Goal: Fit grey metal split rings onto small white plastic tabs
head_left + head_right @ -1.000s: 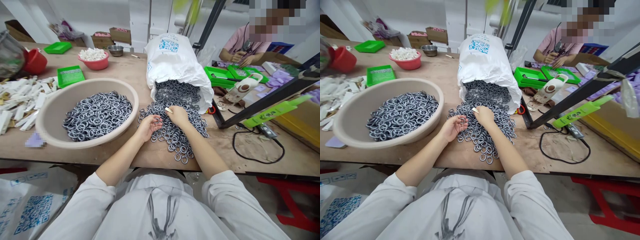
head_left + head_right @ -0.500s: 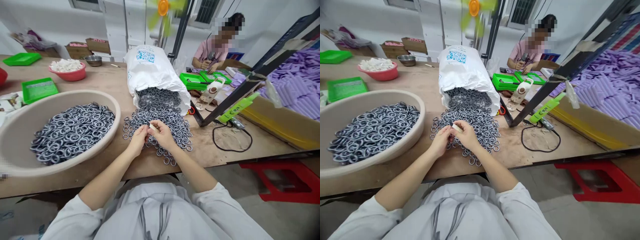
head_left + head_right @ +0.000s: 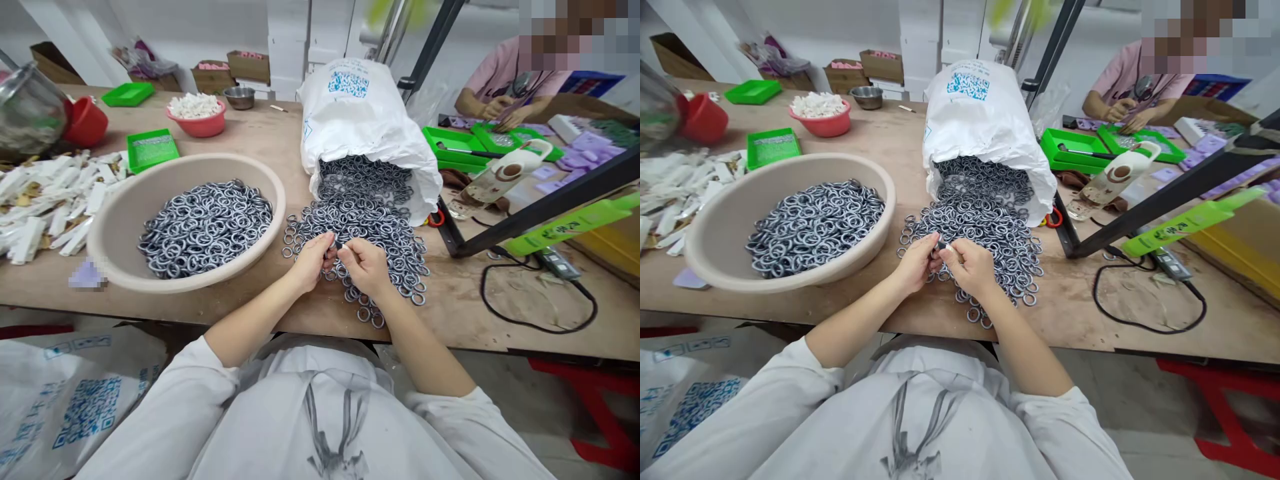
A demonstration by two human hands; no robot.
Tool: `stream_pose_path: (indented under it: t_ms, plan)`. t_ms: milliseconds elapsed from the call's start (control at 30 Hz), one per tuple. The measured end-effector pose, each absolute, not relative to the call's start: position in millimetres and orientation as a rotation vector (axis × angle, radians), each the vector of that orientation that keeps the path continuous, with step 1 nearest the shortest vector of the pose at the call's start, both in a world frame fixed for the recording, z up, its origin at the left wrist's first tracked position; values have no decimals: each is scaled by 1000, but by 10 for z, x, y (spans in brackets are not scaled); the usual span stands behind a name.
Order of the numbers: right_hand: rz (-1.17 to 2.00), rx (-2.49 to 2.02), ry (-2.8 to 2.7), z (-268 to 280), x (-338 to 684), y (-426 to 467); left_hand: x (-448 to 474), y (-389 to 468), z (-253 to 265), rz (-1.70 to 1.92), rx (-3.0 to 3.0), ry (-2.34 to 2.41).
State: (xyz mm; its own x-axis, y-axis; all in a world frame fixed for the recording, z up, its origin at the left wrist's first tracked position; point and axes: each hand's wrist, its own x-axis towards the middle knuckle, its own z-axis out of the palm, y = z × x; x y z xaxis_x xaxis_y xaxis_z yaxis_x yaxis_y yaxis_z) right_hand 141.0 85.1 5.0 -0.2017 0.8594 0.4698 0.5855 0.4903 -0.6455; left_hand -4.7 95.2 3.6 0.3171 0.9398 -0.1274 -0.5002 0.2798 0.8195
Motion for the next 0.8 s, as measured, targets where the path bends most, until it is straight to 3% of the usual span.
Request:
stream_pose_path:
  t_ms: [267,467,700,800]
  plan:
    - [382,-1301,-2011,59,1363,843,-56,949,18,1047,758,706]
    - [504,-1464,-1621,34,1592,1090,-34,886,23,879,907,557]
    - [974,-1122,-1621,47,1392,1041,-54,932,-17,964,836,668]
    - [708,-1415,-1676,130,1497,1214,-83,944,15,967,863,623]
